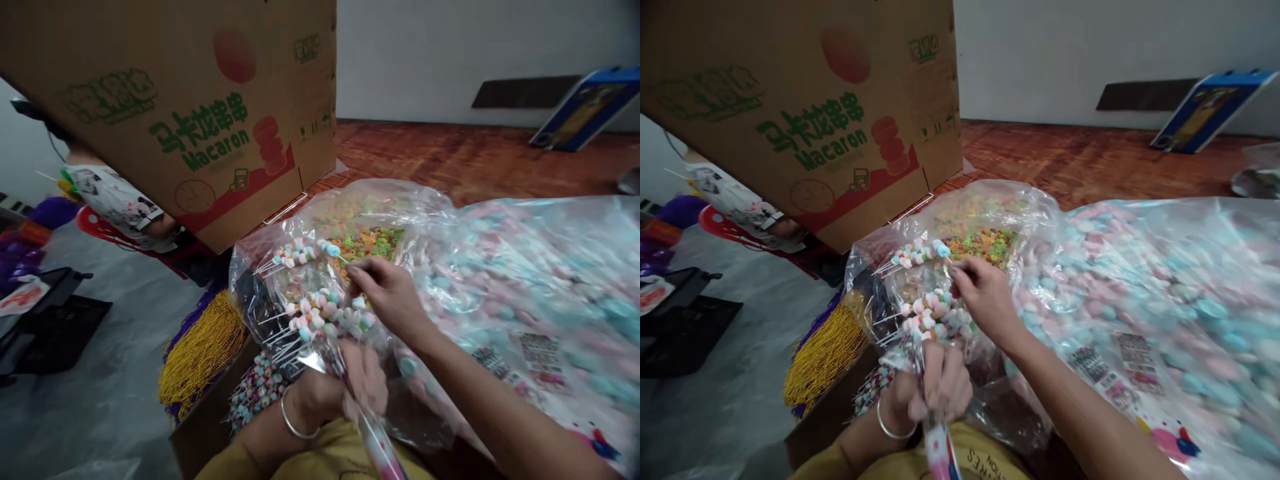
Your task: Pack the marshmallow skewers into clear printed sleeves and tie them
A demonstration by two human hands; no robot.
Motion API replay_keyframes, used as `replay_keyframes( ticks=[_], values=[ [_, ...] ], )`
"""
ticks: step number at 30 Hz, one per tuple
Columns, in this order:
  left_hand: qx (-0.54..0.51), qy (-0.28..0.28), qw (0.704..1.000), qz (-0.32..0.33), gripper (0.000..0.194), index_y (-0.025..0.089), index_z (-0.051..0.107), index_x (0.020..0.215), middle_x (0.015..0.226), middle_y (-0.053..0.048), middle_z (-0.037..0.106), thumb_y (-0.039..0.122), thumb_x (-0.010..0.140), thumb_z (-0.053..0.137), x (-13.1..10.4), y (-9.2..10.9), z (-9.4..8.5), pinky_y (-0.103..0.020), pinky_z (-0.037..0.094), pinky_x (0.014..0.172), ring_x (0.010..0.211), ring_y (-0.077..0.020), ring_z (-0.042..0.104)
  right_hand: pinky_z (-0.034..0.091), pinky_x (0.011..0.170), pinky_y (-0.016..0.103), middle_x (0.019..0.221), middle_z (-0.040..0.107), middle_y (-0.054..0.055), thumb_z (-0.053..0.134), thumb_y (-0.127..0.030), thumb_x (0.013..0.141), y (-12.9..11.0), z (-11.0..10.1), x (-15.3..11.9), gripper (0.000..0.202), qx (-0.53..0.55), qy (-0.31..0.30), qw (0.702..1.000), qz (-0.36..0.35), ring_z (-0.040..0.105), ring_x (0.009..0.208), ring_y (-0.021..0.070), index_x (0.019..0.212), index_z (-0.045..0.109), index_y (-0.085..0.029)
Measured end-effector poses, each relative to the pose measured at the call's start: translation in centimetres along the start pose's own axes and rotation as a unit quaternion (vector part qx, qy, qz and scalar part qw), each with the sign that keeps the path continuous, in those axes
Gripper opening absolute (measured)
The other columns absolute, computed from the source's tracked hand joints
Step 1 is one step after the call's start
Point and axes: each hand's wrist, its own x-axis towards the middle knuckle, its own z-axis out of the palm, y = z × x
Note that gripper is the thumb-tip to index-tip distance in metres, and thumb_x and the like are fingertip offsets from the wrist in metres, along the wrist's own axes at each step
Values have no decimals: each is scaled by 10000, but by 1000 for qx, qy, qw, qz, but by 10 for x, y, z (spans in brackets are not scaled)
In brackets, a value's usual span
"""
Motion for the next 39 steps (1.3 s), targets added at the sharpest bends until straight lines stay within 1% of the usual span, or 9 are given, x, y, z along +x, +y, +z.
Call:
replay_keyframes(
  ticks=[2,6,11,13,16,23,28,33,39],
  values=[
    [-13,-45,998,32,490,172,578,496,660,-12,620,415,443,1000,2,6,9,-249,488,510,554,-132,603,526,596,268,642,681,13,645,-425,936,-2,-36,-40,274,81,22,996,33,644,592,153,826,694,-179],
    [-70,9,997,27,374,174,666,692,1027,-55,716,332,565,980,11,3,21,-290,562,835,999,-206,683,550,553,281,650,673,25,707,-398,915,6,-85,-133,215,162,78,981,68,652,570,163,861,733,-191],
    [-41,-44,998,5,425,162,606,624,1113,-88,720,357,565,979,20,-25,47,-355,541,940,1149,-276,653,594,673,321,678,680,18,717,-347,917,29,-102,-231,132,192,131,965,123,661,578,152,957,738,-222],
    [8,-66,998,6,402,152,633,630,1147,-109,712,347,568,979,20,-40,63,-353,538,946,1161,-285,650,575,626,305,720,680,13,724,-379,910,34,-103,-256,261,192,151,957,158,656,569,151,1126,702,-234],
    [79,-104,991,-17,371,146,666,646,1120,-134,721,354,589,967,19,-65,87,-354,557,886,1130,-303,666,514,524,267,750,655,9,719,-484,894,34,-104,-280,418,177,175,947,205,616,549,146,1211,661,-218],
    [78,-111,987,-82,411,153,651,674,1021,-113,745,362,553,984,35,-112,127,-392,535,966,1085,-287,681,356,440,205,557,453,-55,637,-595,915,24,-115,-306,409,151,282,923,212,412,474,96,859,649,-190],
    [20,-81,988,-128,407,144,727,949,1009,-93,745,333,658,940,62,-118,133,-340,569,864,913,-212,706,387,450,202,579,493,-44,651,-462,950,33,-134,-346,242,151,366,902,172,451,488,107,994,676,-226],
    [20,-45,989,-141,356,152,735,994,883,-36,741,262,706,913,69,-121,135,-251,561,729,778,-148,693,398,424,211,590,522,-20,679,-434,924,33,-146,-378,222,110,343,916,179,469,486,121,1002,726,-232],
    [45,-62,984,-158,402,128,746,921,880,-53,739,304,628,957,68,-127,136,-297,576,780,810,-178,700,402,418,204,592,564,-6,653,-424,934,27,-151,-383,241,47,310,932,182,490,488,125,1012,758,-221]
  ],
)
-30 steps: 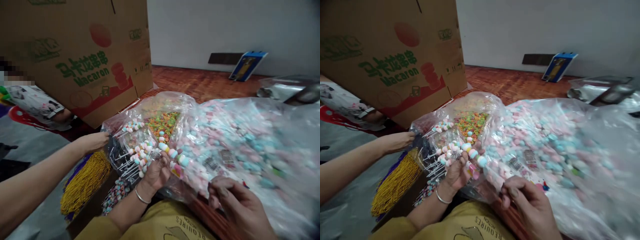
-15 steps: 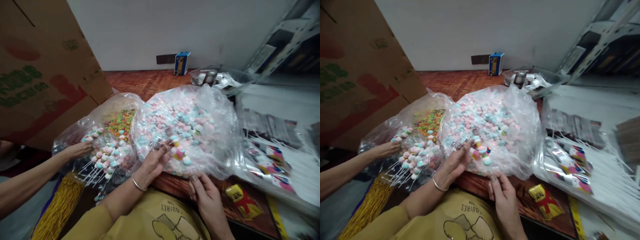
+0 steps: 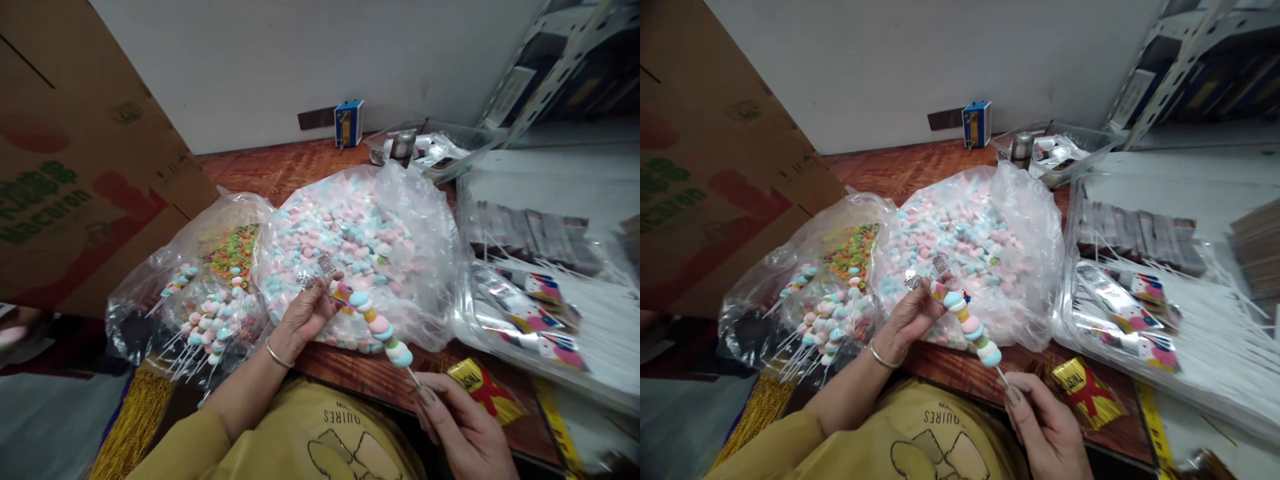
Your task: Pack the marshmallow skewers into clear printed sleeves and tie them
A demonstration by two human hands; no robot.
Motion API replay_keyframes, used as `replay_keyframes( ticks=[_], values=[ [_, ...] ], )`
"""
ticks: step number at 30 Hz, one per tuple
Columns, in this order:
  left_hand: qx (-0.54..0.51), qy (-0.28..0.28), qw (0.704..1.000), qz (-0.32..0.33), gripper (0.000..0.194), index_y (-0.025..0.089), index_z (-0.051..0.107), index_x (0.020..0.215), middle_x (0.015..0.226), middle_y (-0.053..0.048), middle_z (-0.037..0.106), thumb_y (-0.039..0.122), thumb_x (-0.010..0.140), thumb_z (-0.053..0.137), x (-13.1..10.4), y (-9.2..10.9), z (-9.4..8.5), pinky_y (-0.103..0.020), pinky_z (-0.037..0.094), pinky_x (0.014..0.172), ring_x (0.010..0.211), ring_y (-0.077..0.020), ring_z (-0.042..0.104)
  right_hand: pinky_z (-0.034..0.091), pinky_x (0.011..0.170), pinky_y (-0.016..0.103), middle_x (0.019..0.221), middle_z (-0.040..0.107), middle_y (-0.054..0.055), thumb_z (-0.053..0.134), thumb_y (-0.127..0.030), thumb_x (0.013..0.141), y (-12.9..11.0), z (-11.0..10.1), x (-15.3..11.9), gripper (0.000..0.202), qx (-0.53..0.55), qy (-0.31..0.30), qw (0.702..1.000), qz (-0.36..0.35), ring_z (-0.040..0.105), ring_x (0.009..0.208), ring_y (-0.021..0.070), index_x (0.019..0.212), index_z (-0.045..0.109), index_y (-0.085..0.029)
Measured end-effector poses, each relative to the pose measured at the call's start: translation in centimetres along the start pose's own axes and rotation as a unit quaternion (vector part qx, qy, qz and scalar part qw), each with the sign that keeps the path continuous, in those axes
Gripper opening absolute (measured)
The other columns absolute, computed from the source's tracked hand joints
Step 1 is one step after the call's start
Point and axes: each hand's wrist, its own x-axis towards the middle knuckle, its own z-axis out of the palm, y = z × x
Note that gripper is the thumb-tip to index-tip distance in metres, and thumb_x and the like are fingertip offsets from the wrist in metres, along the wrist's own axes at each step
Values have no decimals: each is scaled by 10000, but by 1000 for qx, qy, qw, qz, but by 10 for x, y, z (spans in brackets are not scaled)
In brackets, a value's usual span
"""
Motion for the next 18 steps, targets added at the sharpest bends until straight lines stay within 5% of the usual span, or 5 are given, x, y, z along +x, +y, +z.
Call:
replay_keyframes(
  ticks=[6,12,18],
  values=[
    [32,-29,999,9,429,131,741,808,854,-47,730,360,543,989,-2,-1,-5,-368,574,881,812,-201,699,505,482,173,695,694,8,624,-392,946,-5,-13,2,225,-89,-32,994,-63,613,523,129,995,763,-221],
    [84,-23,996,10,390,124,757,794,850,-32,732,308,545,994,-4,4,-7,-241,560,713,724,-121,657,568,653,118,846,773,-1,626,-296,947,-19,-22,0,159,-170,-25,972,-158,755,722,141,1032,755,-259],
    [116,-10,993,2,339,110,743,759,783,-33,728,271,577,979,-4,8,-7,-244,576,644,680,-127,660,564,666,94,847,781,-29,627,-263,947,-24,-25,-6,129,-212,-6,958,-193,754,695,115,1020,732,-270]
  ],
)
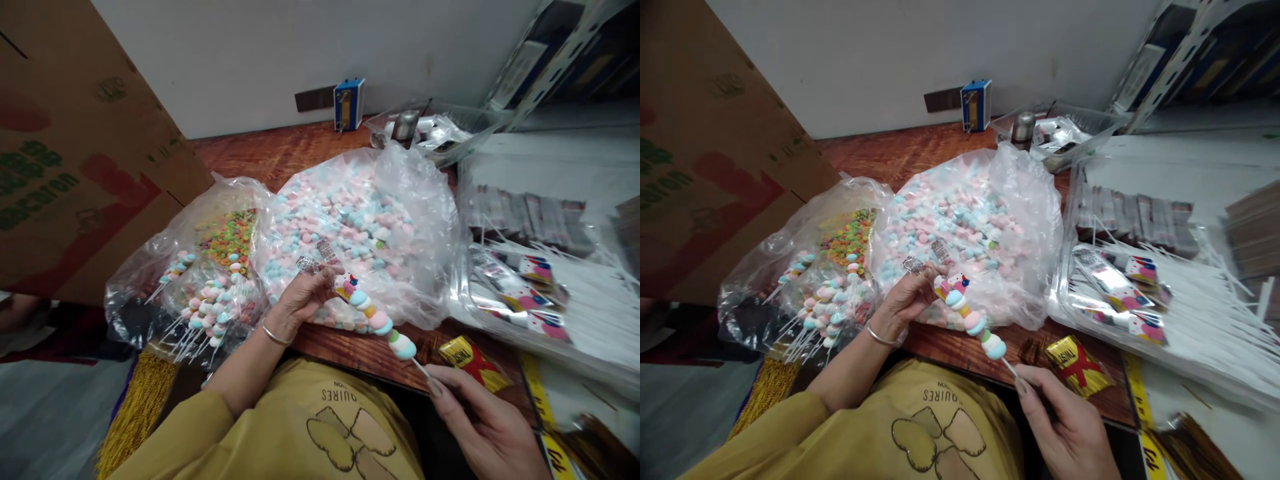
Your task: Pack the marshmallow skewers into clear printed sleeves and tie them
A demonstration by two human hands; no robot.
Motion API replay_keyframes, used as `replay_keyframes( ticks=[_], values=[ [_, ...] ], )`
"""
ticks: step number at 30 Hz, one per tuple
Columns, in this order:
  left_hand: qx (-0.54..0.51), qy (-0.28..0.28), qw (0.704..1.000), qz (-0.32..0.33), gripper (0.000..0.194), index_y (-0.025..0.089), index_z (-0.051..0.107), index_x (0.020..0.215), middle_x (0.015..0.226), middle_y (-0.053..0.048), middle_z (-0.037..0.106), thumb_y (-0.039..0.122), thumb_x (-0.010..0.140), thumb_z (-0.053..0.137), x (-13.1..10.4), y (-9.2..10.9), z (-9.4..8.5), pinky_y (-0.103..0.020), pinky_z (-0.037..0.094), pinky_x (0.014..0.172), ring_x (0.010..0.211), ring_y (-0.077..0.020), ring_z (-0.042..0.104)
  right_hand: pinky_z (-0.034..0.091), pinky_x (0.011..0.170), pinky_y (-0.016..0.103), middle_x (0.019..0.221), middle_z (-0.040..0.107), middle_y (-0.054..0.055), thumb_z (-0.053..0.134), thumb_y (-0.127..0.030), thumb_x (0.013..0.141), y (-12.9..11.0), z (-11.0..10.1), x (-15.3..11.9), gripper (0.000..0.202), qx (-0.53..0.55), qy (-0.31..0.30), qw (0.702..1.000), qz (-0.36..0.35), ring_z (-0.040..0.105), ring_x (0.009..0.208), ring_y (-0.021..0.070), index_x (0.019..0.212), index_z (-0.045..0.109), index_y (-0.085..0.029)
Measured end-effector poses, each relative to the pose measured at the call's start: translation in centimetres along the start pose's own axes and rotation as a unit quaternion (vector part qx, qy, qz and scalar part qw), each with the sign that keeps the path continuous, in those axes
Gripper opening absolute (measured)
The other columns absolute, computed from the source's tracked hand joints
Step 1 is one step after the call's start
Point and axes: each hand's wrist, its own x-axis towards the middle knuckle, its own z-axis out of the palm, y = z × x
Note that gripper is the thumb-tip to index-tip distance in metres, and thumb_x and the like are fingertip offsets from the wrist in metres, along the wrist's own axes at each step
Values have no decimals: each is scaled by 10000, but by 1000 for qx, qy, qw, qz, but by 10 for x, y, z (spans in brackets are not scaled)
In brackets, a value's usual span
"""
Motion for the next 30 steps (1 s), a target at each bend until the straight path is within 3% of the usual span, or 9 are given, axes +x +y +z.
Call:
replay_keyframes(
  ticks=[8,13,21,26,30],
  values=[
    [-21,40,999,-16,200,102,731,804,841,-43,747,162,707,895,1,-3,6,-205,586,579,683,-117,679,567,667,101,827,785,-34,637,-273,938,-4,-4,-2,120,-18,21,1000,-11,747,669,113,1003,738,-281],
    [-44,32,998,-32,168,96,721,770,792,-50,738,174,748,868,5,-7,4,-227,601,616,667,-133,691,564,590,159,748,739,-4,644,-311,942,6,-1,-15,144,47,19,997,66,706,618,140,1030,748,-266],
    [-105,35,992,-67,120,115,714,796,822,-49,748,149,787,828,7,-12,3,-257,601,670,715,-155,709,431,417,167,633,630,-13,668,-359,936,10,7,-25,156,154,13,974,164,548,485,109,1020,745,-253],
    [-110,-16,991,-70,216,118,705,779,854,-47,751,193,713,896,6,-14,1,-235,598,620,700,-154,715,442,411,170,627,629,-11,659,-366,939,10,11,-19,168,169,8,971,171,550,474,111,1004,742,-235],
    [-77,-19,996,-50,332,126,714,769,850,-39,754,266,605,966,5,-16,0,-242,603,636,715,-154,711,510,489,167,701,704,1,653,-318,932,9,10,-12,136,96,7,988,118,633,533,123,982,746,-231]
  ],
)
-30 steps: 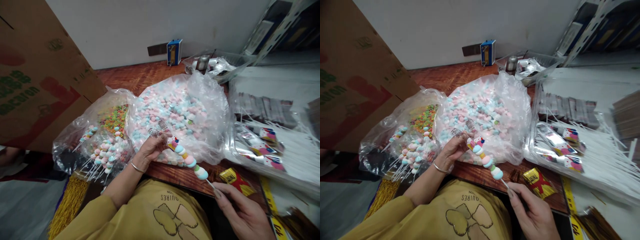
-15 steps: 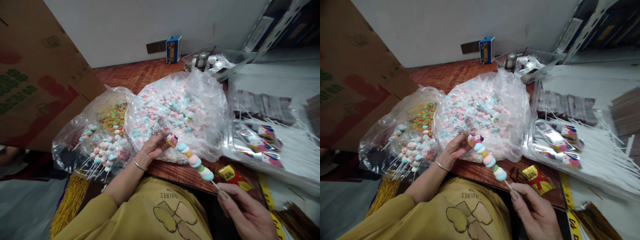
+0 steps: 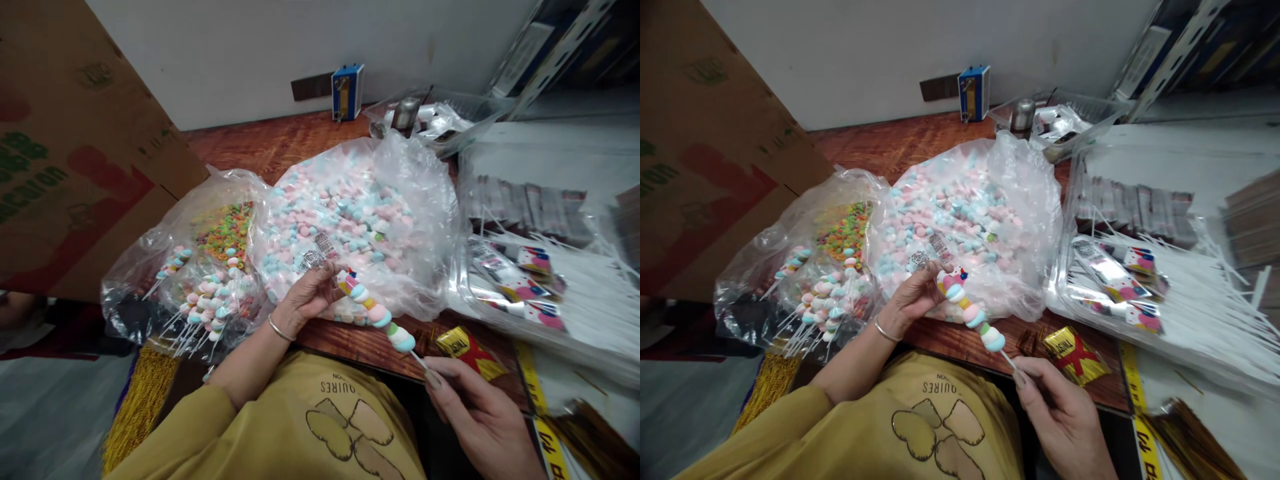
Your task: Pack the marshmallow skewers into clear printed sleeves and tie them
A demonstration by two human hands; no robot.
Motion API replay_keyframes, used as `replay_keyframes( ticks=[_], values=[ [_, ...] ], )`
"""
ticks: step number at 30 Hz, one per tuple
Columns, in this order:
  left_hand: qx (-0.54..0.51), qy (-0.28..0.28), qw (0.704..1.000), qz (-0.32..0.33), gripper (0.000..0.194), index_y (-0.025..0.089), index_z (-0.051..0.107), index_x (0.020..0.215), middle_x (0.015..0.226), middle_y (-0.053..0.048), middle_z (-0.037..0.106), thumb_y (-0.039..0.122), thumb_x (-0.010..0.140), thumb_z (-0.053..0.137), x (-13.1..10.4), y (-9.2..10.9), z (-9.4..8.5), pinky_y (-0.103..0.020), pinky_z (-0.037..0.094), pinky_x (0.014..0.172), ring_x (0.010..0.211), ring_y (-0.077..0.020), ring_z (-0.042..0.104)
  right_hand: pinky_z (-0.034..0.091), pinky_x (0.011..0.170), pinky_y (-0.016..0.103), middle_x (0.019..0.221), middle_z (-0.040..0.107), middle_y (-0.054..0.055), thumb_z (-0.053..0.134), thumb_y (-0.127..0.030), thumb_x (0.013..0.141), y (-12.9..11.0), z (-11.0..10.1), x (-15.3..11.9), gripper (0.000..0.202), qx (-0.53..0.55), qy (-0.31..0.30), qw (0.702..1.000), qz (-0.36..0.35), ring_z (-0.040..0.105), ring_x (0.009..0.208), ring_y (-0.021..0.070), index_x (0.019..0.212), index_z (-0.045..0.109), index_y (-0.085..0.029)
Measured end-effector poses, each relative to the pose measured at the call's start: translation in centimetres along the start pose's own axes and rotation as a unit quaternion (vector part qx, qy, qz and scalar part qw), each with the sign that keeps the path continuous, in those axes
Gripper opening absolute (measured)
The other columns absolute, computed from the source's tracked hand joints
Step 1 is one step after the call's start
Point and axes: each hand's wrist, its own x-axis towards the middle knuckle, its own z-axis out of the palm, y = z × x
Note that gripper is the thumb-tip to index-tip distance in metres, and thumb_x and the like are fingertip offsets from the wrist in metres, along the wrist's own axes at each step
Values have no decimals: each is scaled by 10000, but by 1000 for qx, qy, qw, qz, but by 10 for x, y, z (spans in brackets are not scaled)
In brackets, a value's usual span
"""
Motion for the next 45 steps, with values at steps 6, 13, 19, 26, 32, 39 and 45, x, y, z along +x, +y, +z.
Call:
replay_keyframes(
  ticks=[6,13,19,26,32,39,45],
  values=[
    [84,34,996,25,398,107,748,815,819,-61,748,353,594,969,-3,-5,3,-244,558,631,696,-139,665,571,641,147,831,790,-9,629,-262,932,-13,2,6,125,-108,21,989,-103,750,681,139,988,740,-251],
    [32,20,999,37,452,112,709,805,820,-77,743,346,542,992,-5,-21,21,-392,579,866,863,-257,736,552,610,197,838,786,17,522,-296,1024,-13,26,7,167,-219,84,959,-160,748,637,146,1055,665,-214],
    [-9,-19,999,33,429,146,665,845,861,-39,727,307,595,974,-5,-28,35,-464,563,952,907,-254,741,515,656,268,855,784,65,581,-193,1001,-6,49,10,125,-328,163,904,-221,716,624,164,1103,648,-165],
    [-20,-67,997,23,459,153,698,938,828,-18,698,314,606,971,-3,-29,37,-476,543,1006,963,-253,731,400,473,239,607,607,-15,526,-442,1021,-12,63,12,302,13,110,992,53,542,488,124,910,662,-196],
    [-25,-40,999,19,419,151,674,850,835,-34,715,353,620,961,-1,-34,38,-486,548,1003,961,-267,741,272,409,214,524,338,-103,580,-560,967,-11,77,17,383,303,34,930,206,276,411,70,836,596,-200],
    [-12,36,999,21,337,138,624,802,797,-55,704,341,740,886,0,-39,47,-460,582,935,838,-235,744,426,608,292,665,629,7,594,-209,970,-1,74,24,88,-263,183,928,-187,563,585,140,975,682,-199],
    [-18,33,999,24,410,171,608,905,788,-20,684,430,736,878,-6,-48,53,-453,591,898,862,-239,740,423,598,287,714,654,19,576,-245,991,-1,80,30,105,-173,176,961,-121,570,606,144,972,666,-195]
  ],
)
